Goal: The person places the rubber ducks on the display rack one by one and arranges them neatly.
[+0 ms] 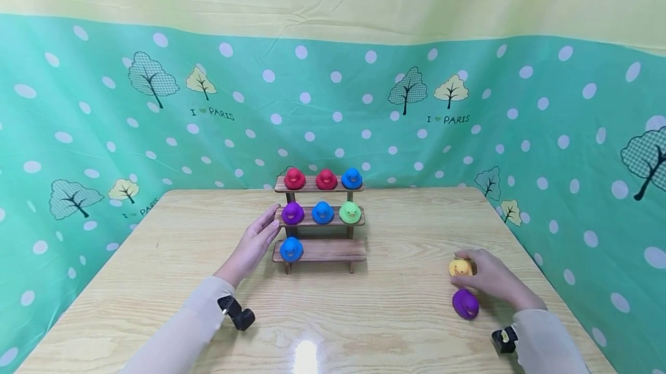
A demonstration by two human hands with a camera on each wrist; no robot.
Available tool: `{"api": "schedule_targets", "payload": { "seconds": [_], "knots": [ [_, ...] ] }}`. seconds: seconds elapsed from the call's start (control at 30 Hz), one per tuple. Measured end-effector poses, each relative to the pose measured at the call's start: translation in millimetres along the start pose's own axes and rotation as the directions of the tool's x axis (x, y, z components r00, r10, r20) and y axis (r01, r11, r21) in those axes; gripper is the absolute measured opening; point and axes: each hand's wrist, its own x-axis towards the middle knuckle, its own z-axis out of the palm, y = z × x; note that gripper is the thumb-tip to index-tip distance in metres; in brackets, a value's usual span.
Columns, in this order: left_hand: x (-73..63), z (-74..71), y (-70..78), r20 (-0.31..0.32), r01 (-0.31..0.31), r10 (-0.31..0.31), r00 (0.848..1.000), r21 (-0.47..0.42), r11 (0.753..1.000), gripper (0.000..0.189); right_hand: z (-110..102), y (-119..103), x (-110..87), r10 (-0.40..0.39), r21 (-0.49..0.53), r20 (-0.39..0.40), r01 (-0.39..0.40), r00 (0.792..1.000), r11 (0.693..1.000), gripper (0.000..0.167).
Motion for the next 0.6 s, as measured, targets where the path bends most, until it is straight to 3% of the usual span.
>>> {"api": "schedule_targets", "payload": {
  "seconds": [0.6],
  "knots": [
    [0.7, -0.9, -1.0, 0.004, -0.002, 0.002, 1.0, 0.007, 1.0, 0.055, -1.2, 1.8, 0.5, 0.028, 0.021, 0.023, -0.029, 0.999, 0.999, 0.069]
  ]
}}
